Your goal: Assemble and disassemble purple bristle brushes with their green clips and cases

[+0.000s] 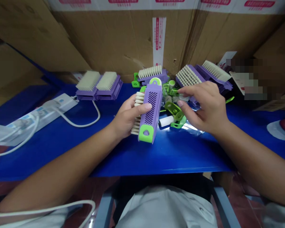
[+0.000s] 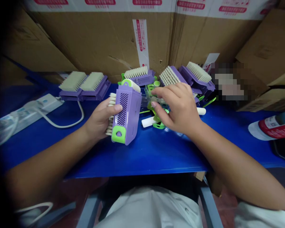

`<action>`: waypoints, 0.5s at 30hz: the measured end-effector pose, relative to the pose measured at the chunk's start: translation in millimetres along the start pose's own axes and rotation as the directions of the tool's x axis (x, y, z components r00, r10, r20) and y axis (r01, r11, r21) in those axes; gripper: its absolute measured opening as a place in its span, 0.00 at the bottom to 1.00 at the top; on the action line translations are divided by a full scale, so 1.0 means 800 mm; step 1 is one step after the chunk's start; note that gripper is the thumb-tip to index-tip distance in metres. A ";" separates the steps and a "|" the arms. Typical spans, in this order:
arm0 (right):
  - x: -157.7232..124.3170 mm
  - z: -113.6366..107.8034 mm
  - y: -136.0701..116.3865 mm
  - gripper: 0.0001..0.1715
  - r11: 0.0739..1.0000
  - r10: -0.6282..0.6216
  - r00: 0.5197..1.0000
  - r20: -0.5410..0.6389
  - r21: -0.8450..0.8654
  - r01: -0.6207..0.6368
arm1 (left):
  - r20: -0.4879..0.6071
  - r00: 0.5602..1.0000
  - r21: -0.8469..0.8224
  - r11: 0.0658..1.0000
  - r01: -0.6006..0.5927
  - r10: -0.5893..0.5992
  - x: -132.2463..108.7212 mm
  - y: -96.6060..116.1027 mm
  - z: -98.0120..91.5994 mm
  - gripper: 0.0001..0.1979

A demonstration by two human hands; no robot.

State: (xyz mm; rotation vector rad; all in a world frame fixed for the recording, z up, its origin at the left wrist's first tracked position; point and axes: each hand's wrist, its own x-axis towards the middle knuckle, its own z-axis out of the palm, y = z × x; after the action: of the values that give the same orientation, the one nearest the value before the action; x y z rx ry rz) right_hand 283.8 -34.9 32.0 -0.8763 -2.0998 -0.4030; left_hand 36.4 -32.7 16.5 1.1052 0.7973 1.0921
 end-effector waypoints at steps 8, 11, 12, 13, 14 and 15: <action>-0.001 0.000 -0.009 0.13 0.998 -0.029 0.998 -0.054 0.062 0.032 | 0.012 1.000 0.037 0.999 0.000 0.000 -0.002 -0.003 -0.003 0.33; -0.004 0.005 -0.007 0.16 0.995 -0.009 0.999 -0.034 0.095 0.012 | 0.001 1.000 0.095 0.995 0.006 -0.006 -0.002 -0.002 -0.004 0.39; -0.005 0.006 -0.007 0.17 0.994 -0.008 1.000 -0.027 0.109 0.010 | 0.010 1.000 0.117 0.993 0.004 -0.005 -0.002 -0.002 -0.005 0.41; -0.005 0.006 -0.007 0.20 0.992 -0.007 1.000 -0.021 0.123 0.009 | 0.023 1.000 0.139 0.990 0.000 -0.003 -0.002 -0.002 -0.005 0.42; -0.006 0.007 -0.007 0.21 0.990 -0.006 1.000 -0.016 0.138 0.009 | 0.039 0.999 0.156 0.988 -0.007 0.000 -0.002 -0.001 -0.006 0.44; -0.006 0.007 -0.007 0.23 0.988 -0.006 1.000 -0.010 0.155 0.007 | 0.057 0.998 0.168 0.986 -0.013 0.003 -0.002 -0.001 -0.007 0.45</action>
State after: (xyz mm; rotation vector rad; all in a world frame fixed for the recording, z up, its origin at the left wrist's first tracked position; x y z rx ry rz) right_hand 278.8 -38.3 24.8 -0.7755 -2.0945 -0.2428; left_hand 31.2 -32.4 14.3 1.2770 0.8530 1.0094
